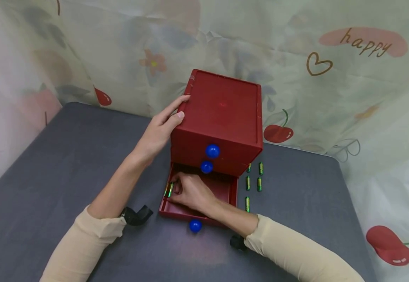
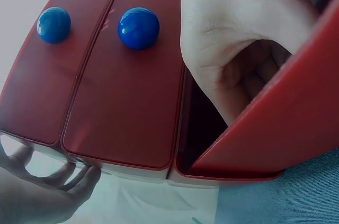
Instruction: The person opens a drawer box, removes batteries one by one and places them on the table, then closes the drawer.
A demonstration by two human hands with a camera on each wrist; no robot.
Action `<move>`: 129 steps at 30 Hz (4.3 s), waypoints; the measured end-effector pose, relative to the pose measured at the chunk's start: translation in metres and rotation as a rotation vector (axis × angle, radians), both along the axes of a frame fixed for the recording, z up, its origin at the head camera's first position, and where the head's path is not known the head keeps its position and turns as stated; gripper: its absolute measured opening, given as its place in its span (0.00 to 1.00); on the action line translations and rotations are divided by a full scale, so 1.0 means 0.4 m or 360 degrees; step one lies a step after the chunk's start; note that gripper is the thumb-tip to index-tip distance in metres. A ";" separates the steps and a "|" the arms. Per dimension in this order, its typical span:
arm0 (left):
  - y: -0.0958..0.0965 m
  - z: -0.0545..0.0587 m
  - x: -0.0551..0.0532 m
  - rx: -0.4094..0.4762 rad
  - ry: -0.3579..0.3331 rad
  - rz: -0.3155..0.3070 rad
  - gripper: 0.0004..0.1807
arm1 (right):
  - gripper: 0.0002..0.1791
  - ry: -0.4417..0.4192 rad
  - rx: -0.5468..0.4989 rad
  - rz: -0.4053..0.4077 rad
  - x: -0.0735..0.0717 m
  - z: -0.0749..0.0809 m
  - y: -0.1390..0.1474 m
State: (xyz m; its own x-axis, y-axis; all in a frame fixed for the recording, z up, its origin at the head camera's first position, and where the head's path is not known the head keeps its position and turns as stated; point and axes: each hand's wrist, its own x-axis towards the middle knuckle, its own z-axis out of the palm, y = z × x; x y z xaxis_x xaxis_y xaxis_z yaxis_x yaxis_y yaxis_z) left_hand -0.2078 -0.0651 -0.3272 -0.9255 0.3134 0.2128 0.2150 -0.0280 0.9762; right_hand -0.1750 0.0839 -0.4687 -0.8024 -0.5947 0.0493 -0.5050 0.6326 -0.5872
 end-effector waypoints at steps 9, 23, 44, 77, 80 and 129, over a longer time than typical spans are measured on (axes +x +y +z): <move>0.002 0.003 0.000 0.0013 0.0017 -0.0008 0.26 | 0.21 -0.0051 0.0000 0.0050 -0.005 0.004 0.008; -0.001 0.001 -0.002 0.0007 0.0030 -0.0009 0.26 | 0.20 -0.0232 -0.0037 0.0070 -0.009 0.018 0.020; -0.001 -0.004 -0.006 0.0029 -0.0002 -0.0011 0.26 | 0.22 -0.0392 -0.0154 0.0032 0.009 0.038 0.057; 0.000 -0.001 -0.001 -0.0015 0.0026 0.0010 0.26 | 0.22 -0.0378 -0.0368 -0.0092 0.078 0.121 0.170; 0.000 -0.002 -0.001 -0.0013 0.0025 0.0007 0.26 | 0.22 -0.0393 -0.0398 -0.0122 0.085 0.123 0.181; 0.001 0.001 -0.001 0.0025 0.0012 -0.0007 0.26 | 0.22 -0.0497 -0.0637 -0.0537 0.176 0.202 0.349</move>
State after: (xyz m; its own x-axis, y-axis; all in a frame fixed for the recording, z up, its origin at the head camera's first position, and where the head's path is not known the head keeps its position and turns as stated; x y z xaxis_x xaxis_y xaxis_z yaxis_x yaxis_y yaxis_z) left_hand -0.2081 -0.0649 -0.3267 -0.9224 0.3141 0.2248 0.2224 -0.0443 0.9740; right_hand -0.1045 0.2236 -0.3879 -0.9560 -0.2887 -0.0515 -0.0806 0.4274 -0.9005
